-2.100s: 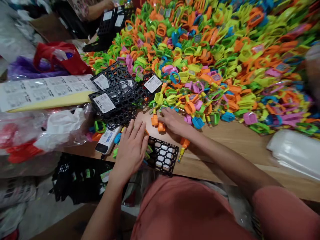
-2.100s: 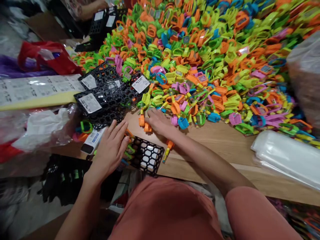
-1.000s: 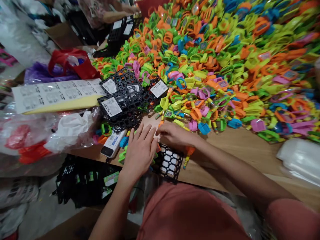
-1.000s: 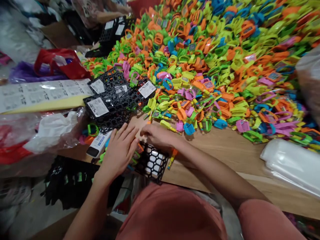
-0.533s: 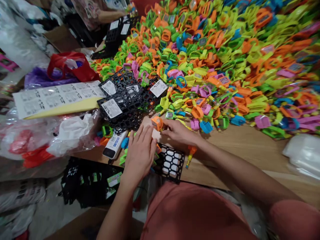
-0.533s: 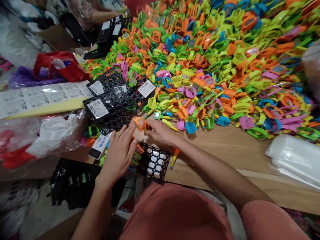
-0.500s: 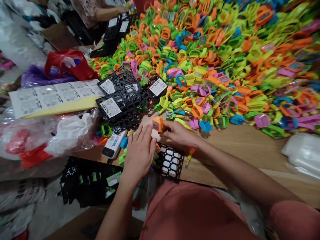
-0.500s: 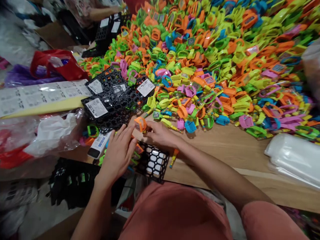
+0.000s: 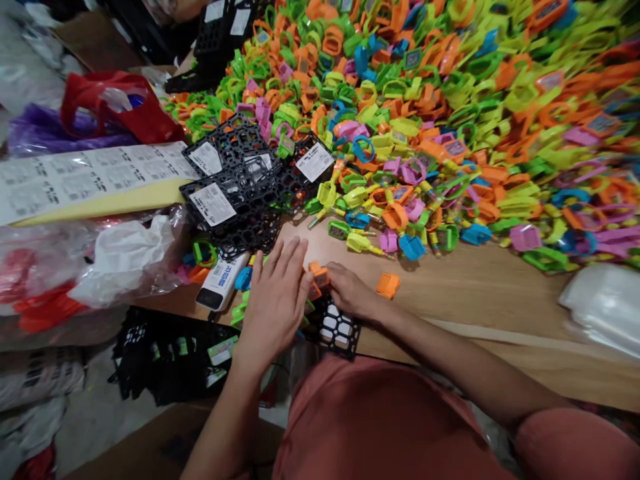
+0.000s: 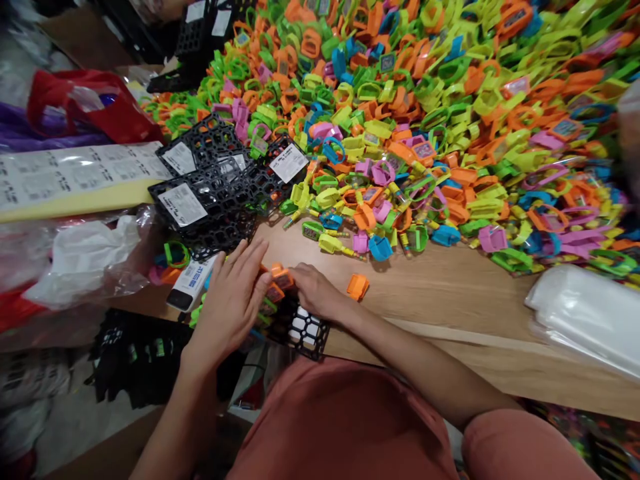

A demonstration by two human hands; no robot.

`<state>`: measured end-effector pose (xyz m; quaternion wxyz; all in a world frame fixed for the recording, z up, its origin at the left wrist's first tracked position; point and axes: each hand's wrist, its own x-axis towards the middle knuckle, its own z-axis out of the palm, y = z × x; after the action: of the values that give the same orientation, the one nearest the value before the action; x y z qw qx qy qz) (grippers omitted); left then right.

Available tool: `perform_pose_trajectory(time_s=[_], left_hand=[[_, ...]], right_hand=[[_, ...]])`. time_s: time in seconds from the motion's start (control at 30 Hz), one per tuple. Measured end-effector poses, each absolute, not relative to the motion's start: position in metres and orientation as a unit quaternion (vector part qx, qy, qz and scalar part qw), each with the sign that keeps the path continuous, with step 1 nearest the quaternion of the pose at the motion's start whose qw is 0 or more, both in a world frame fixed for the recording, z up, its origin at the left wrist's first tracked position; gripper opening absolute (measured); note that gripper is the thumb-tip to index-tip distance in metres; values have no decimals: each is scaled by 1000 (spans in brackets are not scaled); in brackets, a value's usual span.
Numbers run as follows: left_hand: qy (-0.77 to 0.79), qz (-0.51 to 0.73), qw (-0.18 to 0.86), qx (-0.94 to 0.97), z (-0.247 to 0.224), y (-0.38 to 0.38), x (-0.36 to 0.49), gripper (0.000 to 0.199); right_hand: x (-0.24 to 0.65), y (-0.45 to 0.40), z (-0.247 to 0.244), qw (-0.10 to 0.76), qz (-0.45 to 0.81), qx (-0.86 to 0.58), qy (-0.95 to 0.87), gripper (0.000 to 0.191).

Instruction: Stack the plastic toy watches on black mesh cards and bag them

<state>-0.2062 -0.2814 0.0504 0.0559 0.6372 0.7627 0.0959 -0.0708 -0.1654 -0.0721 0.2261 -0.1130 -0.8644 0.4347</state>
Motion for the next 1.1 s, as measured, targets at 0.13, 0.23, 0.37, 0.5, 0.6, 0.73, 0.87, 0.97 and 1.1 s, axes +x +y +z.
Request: perform_pose_trajectory(time_s=[0.13,0.23,0.37,0.5,0.6,0.73,0.87,0.97,1.1], left_hand=[[728,60,61,680,56,-282,-207,48],[736,55,59,673,59,-282,-206,40],[775,77,37,626,57,-278,-207,38],[805,99,31,584,54,-269,-212,39],[806,117,37,580,55,-269,-214,44],[787,129,55,601,59,-280,-212,50],[776,96,56,621,54,-284,-208,52],[780,85,35,619,49,-282,-206,52],[780,83,28,620,46,-281,-205,52]], right_hand=[[-81,-166,-66,149,369,-108,-911,22],[-66,-162,-45,169,368,-114,-907,15],[-4,-169,-17,190,347,-196,-897,16],[58,-181,-22,51,270,-271,-923,18],[79,-185,-36,60,231,-323,-916,20],[71,-188,-35,145,309,-338,-877,10],[32,-197,-26,175,471,-316,-805,20],[-5,-206,-32,179,600,-261,-735,40],[-37,-214,-44,197,657,-232,-690,46]])
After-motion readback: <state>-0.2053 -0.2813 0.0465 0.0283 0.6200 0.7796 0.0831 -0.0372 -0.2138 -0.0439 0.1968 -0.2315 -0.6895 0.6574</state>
